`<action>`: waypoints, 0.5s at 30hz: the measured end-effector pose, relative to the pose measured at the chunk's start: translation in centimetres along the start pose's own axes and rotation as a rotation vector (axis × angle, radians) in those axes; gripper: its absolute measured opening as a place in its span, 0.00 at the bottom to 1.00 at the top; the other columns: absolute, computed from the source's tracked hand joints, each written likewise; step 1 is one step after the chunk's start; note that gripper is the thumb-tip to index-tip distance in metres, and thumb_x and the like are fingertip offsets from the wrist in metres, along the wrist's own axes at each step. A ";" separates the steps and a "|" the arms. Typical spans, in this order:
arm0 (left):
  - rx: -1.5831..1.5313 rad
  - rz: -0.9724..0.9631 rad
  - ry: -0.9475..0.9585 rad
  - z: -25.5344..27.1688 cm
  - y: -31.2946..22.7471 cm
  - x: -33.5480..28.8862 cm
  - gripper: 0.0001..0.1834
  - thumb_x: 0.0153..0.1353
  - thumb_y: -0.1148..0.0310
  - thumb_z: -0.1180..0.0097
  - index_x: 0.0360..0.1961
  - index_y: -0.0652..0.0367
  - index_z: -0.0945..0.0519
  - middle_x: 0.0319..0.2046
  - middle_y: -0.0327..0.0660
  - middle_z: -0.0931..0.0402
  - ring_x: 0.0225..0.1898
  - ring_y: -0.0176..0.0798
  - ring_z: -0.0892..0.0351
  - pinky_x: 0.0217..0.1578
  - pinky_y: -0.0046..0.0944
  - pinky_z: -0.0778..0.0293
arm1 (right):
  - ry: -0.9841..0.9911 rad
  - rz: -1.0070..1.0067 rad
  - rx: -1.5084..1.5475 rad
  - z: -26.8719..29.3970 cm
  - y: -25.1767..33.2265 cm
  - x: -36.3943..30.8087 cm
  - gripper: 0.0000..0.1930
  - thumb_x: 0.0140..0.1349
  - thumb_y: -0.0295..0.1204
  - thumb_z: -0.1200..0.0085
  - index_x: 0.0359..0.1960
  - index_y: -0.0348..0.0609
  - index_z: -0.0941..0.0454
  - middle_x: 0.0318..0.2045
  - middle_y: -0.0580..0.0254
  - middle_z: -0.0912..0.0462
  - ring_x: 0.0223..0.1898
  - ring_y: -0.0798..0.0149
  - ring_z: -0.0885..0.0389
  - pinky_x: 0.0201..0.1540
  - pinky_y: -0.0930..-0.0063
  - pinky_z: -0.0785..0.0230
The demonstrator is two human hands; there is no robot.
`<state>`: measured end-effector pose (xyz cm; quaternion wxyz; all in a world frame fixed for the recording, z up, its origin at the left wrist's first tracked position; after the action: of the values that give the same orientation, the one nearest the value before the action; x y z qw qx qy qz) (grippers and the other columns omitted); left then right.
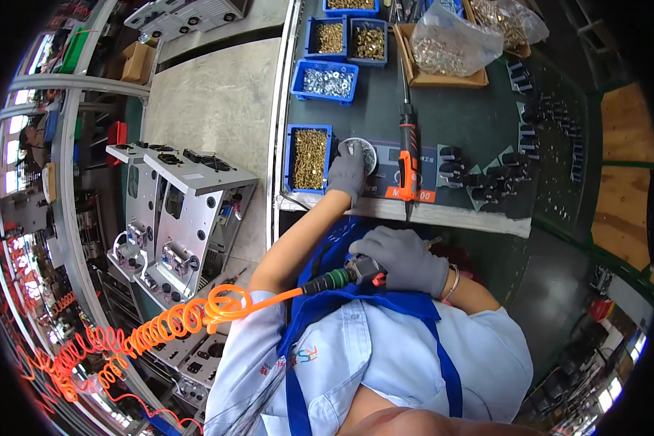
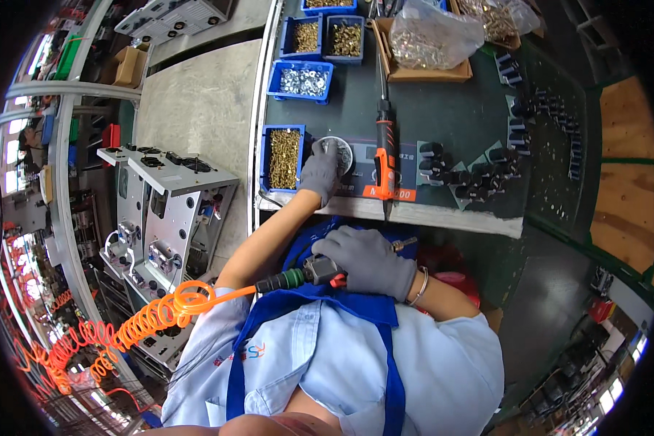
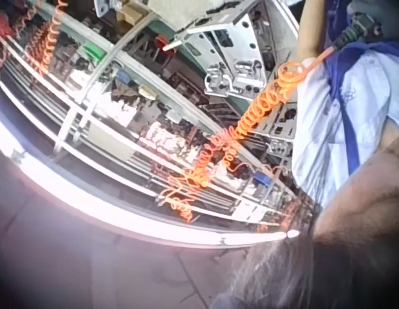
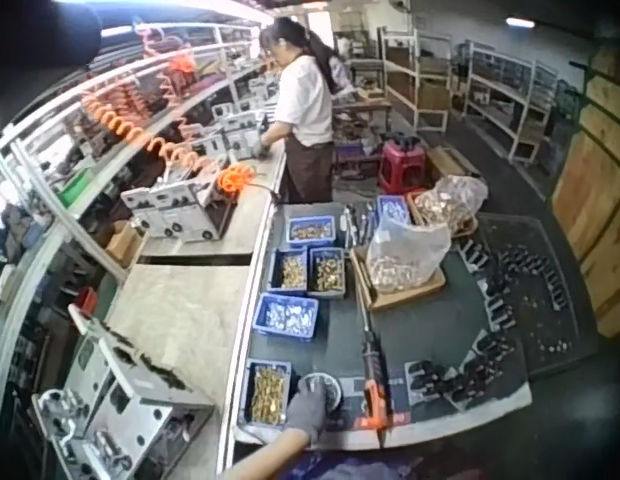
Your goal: The person assembles electronic devices on a factory line. They use a pneumatic screwdriver to fasten screws into metal chassis, place green circuit boards inside the units, and handle small components from bins. The person also uses a handheld orange device to apply treatment to the boards before continuing assembly.
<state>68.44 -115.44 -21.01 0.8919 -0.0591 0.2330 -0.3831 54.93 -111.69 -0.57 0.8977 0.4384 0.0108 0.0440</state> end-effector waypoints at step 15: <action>0.075 -0.086 0.014 -1.1 -0.5 2.6 0.10 0.47 0.67 0.41 0.32 0.59 0.19 0.38 0.52 0.22 0.39 0.53 0.20 0.40 0.47 0.24 | -0.022 0.008 -0.044 -0.3 0.8 0.0 0.24 0.37 0.28 0.39 0.42 0.51 0.26 0.34 0.67 0.24 0.37 0.61 0.23 0.34 0.68 0.28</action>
<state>69.23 -117.55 -22.79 0.8746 -0.0328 0.2218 -0.4298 54.83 -110.99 -0.10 0.9070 0.4189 -0.0020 0.0429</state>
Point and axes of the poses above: each hand's wrist, its own x-axis towards the middle knuckle, its own z-axis out of the back of the hand, y = z × x, the point moved 10 cm from there along x, towards the middle knuckle
